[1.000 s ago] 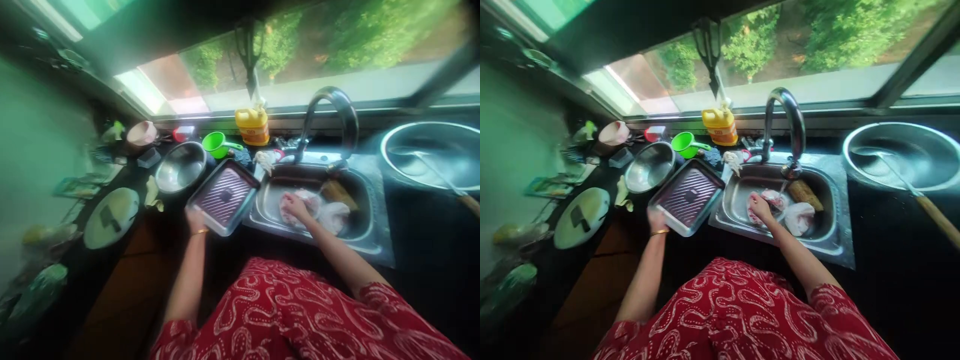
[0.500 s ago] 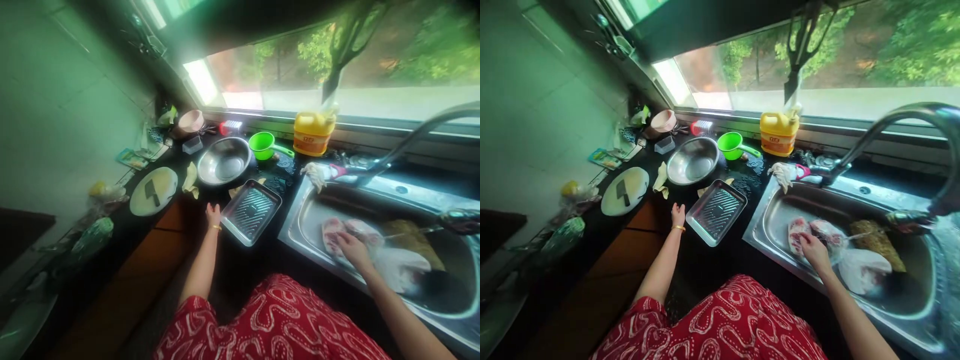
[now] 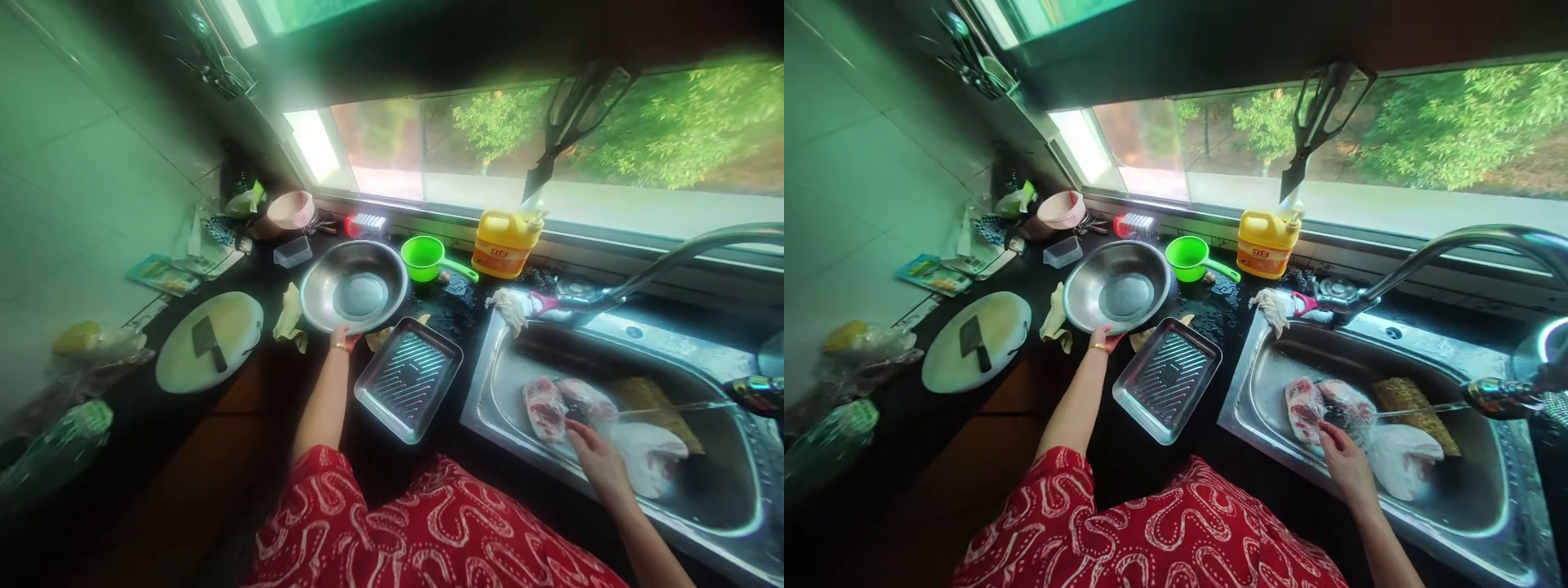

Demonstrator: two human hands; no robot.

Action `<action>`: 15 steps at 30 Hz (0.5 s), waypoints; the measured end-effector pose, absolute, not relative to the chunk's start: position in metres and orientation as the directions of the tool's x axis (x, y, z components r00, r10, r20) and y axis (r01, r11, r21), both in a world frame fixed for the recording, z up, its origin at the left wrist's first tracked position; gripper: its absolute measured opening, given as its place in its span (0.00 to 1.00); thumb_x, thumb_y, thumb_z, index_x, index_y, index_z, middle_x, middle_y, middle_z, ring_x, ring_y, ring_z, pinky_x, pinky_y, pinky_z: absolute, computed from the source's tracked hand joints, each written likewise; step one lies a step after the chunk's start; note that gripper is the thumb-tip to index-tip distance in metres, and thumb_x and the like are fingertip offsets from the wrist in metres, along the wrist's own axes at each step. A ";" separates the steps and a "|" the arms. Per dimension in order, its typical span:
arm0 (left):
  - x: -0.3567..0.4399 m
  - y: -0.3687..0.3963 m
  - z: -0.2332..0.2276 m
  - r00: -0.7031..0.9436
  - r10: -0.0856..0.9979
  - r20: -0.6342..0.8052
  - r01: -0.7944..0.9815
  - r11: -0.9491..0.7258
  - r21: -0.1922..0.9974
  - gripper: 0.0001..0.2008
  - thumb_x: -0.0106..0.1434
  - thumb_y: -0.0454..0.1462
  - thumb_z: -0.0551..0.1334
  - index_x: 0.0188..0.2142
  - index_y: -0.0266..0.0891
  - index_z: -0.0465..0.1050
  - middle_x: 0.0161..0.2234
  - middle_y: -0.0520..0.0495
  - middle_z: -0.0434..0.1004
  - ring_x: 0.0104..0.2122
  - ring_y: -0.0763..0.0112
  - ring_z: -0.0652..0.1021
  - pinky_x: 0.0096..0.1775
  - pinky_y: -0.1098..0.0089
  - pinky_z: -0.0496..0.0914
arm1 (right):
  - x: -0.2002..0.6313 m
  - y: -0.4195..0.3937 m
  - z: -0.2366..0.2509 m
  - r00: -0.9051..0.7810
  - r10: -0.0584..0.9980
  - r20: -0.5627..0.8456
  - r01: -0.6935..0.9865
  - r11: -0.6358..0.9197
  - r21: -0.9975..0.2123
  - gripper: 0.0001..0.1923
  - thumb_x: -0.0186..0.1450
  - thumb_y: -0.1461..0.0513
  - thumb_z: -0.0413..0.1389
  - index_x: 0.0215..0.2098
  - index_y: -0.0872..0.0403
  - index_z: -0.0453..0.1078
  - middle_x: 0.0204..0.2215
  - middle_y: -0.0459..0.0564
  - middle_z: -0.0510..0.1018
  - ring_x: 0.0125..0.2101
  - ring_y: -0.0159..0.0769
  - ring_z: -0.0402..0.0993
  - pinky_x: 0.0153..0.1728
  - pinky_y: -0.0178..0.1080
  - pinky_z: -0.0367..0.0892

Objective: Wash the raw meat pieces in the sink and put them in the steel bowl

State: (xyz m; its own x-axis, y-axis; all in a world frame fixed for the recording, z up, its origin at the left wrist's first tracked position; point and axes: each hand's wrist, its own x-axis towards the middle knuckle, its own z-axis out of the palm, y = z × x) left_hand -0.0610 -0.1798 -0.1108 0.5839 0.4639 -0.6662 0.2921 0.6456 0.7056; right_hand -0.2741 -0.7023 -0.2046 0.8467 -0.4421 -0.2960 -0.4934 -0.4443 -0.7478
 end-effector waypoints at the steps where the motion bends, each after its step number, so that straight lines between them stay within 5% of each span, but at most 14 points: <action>1: -0.073 -0.176 -0.103 0.587 0.484 -0.649 0.278 0.633 0.723 0.15 0.54 0.23 0.52 0.40 0.31 0.69 0.25 0.47 0.71 0.29 0.69 0.75 0.34 0.68 0.74 | -0.273 -0.698 -0.195 0.854 -0.448 -0.265 -0.477 -0.469 -0.743 0.28 0.49 0.44 0.50 0.38 0.52 0.76 0.34 0.55 0.80 0.38 0.54 0.76 0.40 0.50 0.69; 4: -0.114 -0.173 -0.070 0.613 0.524 -0.591 0.250 0.581 0.774 0.09 0.50 0.23 0.55 0.29 0.33 0.69 0.21 0.50 0.69 0.25 0.70 0.74 0.31 0.69 0.74 | -0.257 -0.676 -0.151 0.920 -0.392 -0.016 -0.275 -0.617 -0.737 0.25 0.56 0.46 0.49 0.40 0.52 0.75 0.38 0.55 0.79 0.41 0.51 0.74 0.44 0.49 0.67; 9: -0.180 -0.222 -0.015 0.691 0.508 -0.515 0.269 0.481 0.835 0.06 0.45 0.25 0.61 0.19 0.33 0.66 0.18 0.53 0.67 0.20 0.75 0.71 0.22 0.74 0.68 | -0.192 -0.609 -0.048 0.851 -0.067 0.521 0.271 -0.794 -0.545 0.17 0.65 0.54 0.49 0.43 0.53 0.75 0.40 0.56 0.76 0.42 0.45 0.70 0.47 0.47 0.63; 13: -0.222 -0.280 0.001 0.757 0.394 -0.522 0.365 0.408 0.837 0.07 0.41 0.27 0.65 0.25 0.31 0.72 0.22 0.50 0.73 0.23 0.72 0.74 0.25 0.72 0.69 | -0.139 -0.562 -0.004 0.875 0.279 0.396 0.438 -0.804 -0.402 0.15 0.66 0.62 0.49 0.47 0.54 0.74 0.39 0.56 0.75 0.39 0.43 0.68 0.42 0.43 0.63; 15: -0.239 -0.301 0.002 0.786 0.320 -0.529 0.408 0.374 0.833 0.12 0.40 0.29 0.66 0.29 0.31 0.74 0.24 0.49 0.75 0.25 0.69 0.76 0.28 0.71 0.71 | -0.123 -0.553 -0.001 0.899 0.327 0.291 0.422 -0.825 -0.377 0.16 0.65 0.64 0.50 0.49 0.55 0.72 0.39 0.56 0.75 0.39 0.43 0.68 0.41 0.41 0.63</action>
State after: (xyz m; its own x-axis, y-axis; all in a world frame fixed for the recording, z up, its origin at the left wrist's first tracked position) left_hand -0.2387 -0.3008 0.0021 0.7858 0.3203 -0.5291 0.4082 0.3741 0.8327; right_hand -0.1225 -0.5529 -0.0013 0.8992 0.3266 0.2912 0.4217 -0.8247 -0.3770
